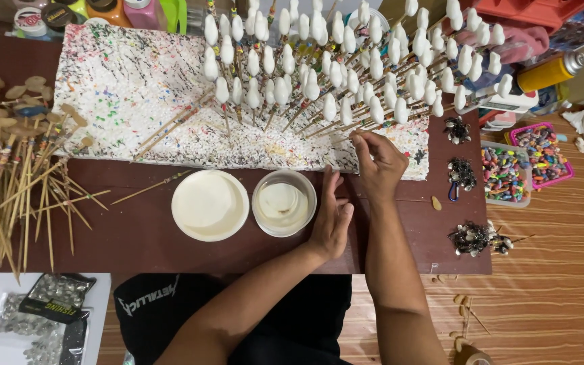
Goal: Applying adhesive and primer to handmade fishing floats and arranging them on a drying rack.
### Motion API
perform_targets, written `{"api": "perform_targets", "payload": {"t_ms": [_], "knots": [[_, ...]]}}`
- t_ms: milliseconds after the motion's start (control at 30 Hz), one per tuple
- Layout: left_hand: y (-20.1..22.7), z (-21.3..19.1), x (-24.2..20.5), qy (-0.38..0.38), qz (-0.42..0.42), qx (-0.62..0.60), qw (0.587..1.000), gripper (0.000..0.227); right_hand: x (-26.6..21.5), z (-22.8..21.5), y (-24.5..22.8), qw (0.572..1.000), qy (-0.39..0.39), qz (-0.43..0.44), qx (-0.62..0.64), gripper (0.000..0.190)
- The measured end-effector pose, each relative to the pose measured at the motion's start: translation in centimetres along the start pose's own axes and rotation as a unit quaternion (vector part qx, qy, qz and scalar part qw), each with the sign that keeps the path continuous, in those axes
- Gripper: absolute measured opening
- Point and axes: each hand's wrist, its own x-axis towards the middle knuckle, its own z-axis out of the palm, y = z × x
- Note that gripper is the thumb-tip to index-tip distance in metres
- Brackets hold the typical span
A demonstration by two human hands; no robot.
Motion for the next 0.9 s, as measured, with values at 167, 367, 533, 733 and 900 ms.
{"api": "perform_targets", "payload": {"t_ms": [167,367,533,733,900], "knots": [[-0.2,0.0,-0.1,0.003,0.001,0.008,1.0,0.068,0.0,0.1,-0.2,1.0,-0.002,0.004,0.003,0.004],[0.0,-0.1,0.0,-0.005,-0.004,0.006,1.0,0.07,-0.2,0.2,0.4,1.0,-0.003,0.008,0.003,0.003],[-0.1,-0.1,0.0,-0.006,0.0,0.008,1.0,0.069,-0.2,0.2,0.4,1.0,-0.008,0.004,-0.002,0.004],[0.3,-0.3,0.1,-0.016,-0.007,0.008,1.0,0.071,-0.3,0.4,0.2,1.0,-0.003,0.012,0.0,0.004],[0.1,-0.3,0.0,-0.015,-0.013,0.004,1.0,0.072,-0.5,0.2,0.7,1.0,0.0,0.017,0.005,0.005]]}}
